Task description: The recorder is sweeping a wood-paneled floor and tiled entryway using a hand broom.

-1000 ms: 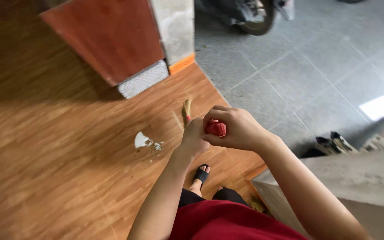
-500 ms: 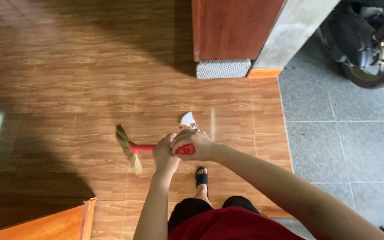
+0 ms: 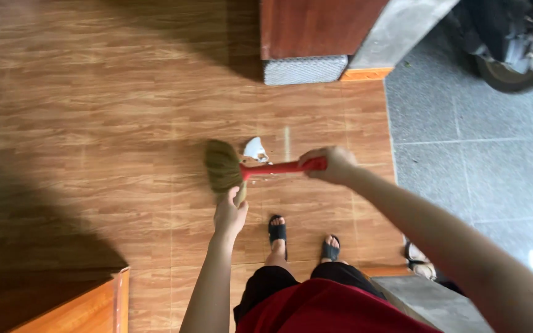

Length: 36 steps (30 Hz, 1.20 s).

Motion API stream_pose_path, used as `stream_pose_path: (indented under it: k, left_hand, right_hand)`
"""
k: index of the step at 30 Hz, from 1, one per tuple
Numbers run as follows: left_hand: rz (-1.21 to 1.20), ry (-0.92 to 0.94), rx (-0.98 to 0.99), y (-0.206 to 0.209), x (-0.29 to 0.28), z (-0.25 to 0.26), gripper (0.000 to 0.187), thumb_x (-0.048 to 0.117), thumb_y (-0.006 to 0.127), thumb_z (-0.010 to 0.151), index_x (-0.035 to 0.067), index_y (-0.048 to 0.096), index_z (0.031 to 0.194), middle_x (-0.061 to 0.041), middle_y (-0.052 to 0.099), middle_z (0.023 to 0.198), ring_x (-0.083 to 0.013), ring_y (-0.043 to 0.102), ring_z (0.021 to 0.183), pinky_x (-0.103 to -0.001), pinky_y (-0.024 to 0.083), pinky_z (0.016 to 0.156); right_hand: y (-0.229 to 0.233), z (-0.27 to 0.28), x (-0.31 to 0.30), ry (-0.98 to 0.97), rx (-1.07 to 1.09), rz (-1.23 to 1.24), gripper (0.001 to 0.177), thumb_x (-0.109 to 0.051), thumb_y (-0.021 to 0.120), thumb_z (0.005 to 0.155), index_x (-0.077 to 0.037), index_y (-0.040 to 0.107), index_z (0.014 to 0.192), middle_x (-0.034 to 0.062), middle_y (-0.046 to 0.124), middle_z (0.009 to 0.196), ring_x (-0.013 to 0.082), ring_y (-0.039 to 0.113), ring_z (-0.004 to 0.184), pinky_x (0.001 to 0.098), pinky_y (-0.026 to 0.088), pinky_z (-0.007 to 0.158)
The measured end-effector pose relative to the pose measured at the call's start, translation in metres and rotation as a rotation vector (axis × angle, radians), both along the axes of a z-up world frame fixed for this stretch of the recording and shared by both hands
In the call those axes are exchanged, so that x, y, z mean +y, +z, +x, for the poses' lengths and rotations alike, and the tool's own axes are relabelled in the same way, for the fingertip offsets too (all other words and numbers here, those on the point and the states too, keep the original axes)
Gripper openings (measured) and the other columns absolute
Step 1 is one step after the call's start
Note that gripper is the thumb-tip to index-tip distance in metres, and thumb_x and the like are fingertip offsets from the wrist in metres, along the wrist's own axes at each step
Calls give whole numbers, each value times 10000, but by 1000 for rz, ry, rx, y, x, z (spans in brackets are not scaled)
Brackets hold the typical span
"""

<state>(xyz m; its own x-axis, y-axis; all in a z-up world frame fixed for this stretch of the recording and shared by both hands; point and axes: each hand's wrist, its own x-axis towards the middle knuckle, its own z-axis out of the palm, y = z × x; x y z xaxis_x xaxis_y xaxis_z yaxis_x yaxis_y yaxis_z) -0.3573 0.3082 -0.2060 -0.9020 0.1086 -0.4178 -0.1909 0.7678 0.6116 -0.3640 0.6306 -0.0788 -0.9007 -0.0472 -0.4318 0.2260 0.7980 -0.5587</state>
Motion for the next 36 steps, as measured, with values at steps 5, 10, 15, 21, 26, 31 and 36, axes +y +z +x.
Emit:
stream_pose_path:
  k: [5, 10, 15, 21, 26, 31, 36]
  left_hand:
    - [188, -40, 90, 17, 81, -8, 474, 224, 679, 890, 131, 598, 1348, -112, 651, 1325, -262, 660, 1179, -396, 512, 998]
    - [201, -132, 64, 28, 157, 15, 431, 230, 672, 913, 136, 611, 1329, -92, 669, 1312, -242, 649, 1195, -389, 508, 1011]
    - [234, -183, 44, 33, 223, 59, 402, 222, 680, 909, 132, 631, 1298, -85, 674, 1311, -241, 624, 1231, -389, 510, 1010]
    - [266, -201, 17, 38, 266, 104, 402, 216, 689, 908, 125, 633, 1296, -95, 679, 1314, -245, 637, 1230, -377, 511, 1020]
    - [295, -183, -3, 51, 258, 130, 404, 213, 689, 909, 123, 633, 1299, -94, 673, 1323, -241, 638, 1231, -378, 523, 1007]
    - [308, -210, 49, 59, 231, 136, 400, 205, 689, 920, 112, 633, 1304, -104, 677, 1319, -244, 641, 1226, -381, 513, 1021]
    - [379, -166, 69, 57, 170, 152, 405, 207, 690, 912, 108, 634, 1301, -113, 689, 1299, -244, 657, 1209, -378, 527, 1011]
  right_hand:
    - [49, 20, 102, -67, 58, 194, 332, -446, 827, 724, -387, 791, 1049, -40, 785, 1050, 220, 722, 955, 380, 578, 798]
    - [89, 67, 181, -192, -51, 341, 327, -448, 787, 752, -390, 785, 1074, -23, 787, 980, 225, 739, 895, 385, 587, 785]
    - [84, 125, 273, -221, -28, 423, 334, -432, 785, 745, -376, 799, 1074, -24, 787, 949, 227, 739, 863, 378, 577, 762]
    - [71, 152, 338, -219, -39, 537, 356, -433, 803, 749, -389, 782, 1102, -25, 780, 952, 217, 737, 849, 375, 581, 713]
    - [61, 162, 330, -146, 51, 592, 293, -415, 822, 769, -376, 792, 1058, -33, 786, 957, 206, 736, 840, 362, 569, 725]
    - [81, 166, 273, -130, 47, 601, 275, -397, 825, 788, -367, 790, 1060, -40, 782, 973, 173, 725, 814, 316, 564, 714]
    - [114, 170, 151, 2, -65, 630, 249, -327, 704, 936, -367, 738, 1180, -9, 783, 946, 164, 749, 758, 332, 590, 635]
